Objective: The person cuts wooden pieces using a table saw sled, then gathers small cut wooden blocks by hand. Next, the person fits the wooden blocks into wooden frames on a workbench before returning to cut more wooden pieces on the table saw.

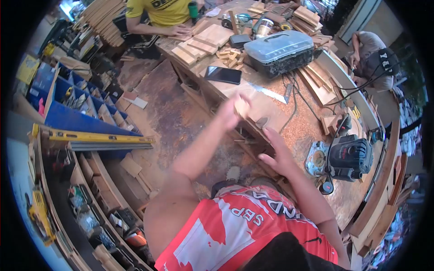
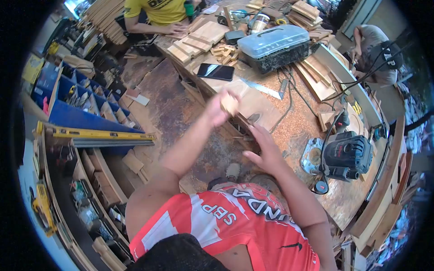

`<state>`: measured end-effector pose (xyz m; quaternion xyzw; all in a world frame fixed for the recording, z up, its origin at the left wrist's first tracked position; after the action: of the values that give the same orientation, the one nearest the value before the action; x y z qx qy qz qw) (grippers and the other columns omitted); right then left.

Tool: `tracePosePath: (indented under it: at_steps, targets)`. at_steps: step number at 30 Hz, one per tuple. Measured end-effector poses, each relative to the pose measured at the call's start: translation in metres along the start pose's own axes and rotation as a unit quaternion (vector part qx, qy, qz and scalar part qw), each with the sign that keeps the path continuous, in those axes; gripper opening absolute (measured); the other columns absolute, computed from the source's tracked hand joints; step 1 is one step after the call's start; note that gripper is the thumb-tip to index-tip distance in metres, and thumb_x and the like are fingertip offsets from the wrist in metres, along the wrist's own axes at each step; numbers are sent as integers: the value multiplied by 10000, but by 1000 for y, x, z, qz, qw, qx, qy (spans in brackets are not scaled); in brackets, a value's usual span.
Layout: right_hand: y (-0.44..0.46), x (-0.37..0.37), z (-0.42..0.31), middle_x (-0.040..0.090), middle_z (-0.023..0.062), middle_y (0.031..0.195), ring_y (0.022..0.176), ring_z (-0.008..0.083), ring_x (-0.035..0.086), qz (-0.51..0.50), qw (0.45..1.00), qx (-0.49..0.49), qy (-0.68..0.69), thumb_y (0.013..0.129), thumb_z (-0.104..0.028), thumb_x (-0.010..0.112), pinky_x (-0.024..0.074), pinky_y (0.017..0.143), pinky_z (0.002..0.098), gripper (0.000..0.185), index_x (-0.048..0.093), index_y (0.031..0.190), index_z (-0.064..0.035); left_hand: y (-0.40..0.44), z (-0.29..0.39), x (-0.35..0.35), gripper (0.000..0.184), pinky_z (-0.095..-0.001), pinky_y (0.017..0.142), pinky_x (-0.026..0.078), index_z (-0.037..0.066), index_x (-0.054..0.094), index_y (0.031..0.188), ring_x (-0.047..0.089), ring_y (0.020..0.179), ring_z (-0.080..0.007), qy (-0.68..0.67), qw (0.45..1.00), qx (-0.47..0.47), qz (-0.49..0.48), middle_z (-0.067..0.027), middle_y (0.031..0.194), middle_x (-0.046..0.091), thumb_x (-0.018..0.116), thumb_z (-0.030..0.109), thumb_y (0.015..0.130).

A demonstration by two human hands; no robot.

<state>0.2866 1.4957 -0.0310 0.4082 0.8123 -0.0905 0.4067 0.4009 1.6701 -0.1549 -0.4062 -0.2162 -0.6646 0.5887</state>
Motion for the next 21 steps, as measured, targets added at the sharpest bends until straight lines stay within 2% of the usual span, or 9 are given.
tracePosePath:
  at_steps: [2,5,7,8,10,13,15,19,21]
  targets:
    - [-36,-11,24,447,237,1447,1344,393,440,-25,990,109,84,824,-232,741,341,1126,447,799,339,1489,-46,49,76,-7,293,-324,600,524,121,566,1002,625,810,-180,183,976,107,60,-77,892,630,436,381,1038]
    - [-105,-13,58,544,196,1354,1256,313,534,68,940,238,236,864,-142,690,401,1076,398,715,354,1487,-46,130,146,-39,344,-294,577,489,104,585,910,570,755,-144,315,919,130,200,-37,833,574,555,441,969]
    - [-155,-10,78,587,143,1278,1176,221,569,132,879,315,333,901,-74,631,442,1023,341,622,384,1471,-39,195,184,-70,396,-344,568,459,52,584,1014,510,685,-153,489,804,227,249,-45,801,561,571,444,961]
    - [-169,-14,76,587,143,1278,1176,221,569,145,875,323,330,901,-74,631,442,1023,341,622,384,1471,-39,234,191,-91,478,-381,627,494,8,591,1091,577,721,-204,548,774,213,235,-101,854,618,580,463,946]
    - [-205,-17,78,601,126,1226,1125,187,579,170,833,418,320,925,-56,598,460,987,313,557,414,1449,-29,253,200,-82,617,-428,870,506,-69,565,1212,665,1005,-361,646,691,212,245,-264,1096,660,617,462,902]
    - [-235,-24,74,602,109,1217,1098,166,581,215,828,414,310,926,-48,597,466,970,302,545,420,1441,-22,235,191,-40,615,-406,938,482,-78,590,1187,648,1059,-365,683,671,159,240,-271,1099,657,644,452,880]
    - [-246,-32,69,613,106,1203,1083,160,591,228,829,428,281,922,-53,606,474,954,302,522,452,1420,-23,231,199,-45,605,-384,937,484,-75,606,1182,636,1089,-333,682,624,247,292,-253,1119,659,690,427,856]
    - [-284,-40,78,634,106,1181,1056,163,608,241,816,462,249,917,-69,622,484,936,301,485,499,1383,-20,144,167,13,364,-347,876,488,-25,644,1118,642,955,-226,485,766,387,170,-132,1037,687,679,268,904]
    - [-304,-46,82,657,108,1160,1043,166,623,248,818,474,213,914,-85,631,496,918,304,446,538,1343,-9,81,118,51,255,-292,842,478,-22,657,1030,611,897,-154,486,821,271,123,-80,968,683,647,217,940]
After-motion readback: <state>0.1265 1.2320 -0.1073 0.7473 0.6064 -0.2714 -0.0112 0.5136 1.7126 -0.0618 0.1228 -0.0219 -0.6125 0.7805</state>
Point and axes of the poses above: each hand's wrist, its own y-axis towards the middle knuckle, its own x-axis out of the palm, z = x × y, the point moved 9 cm from there along y, towards the middle knuckle
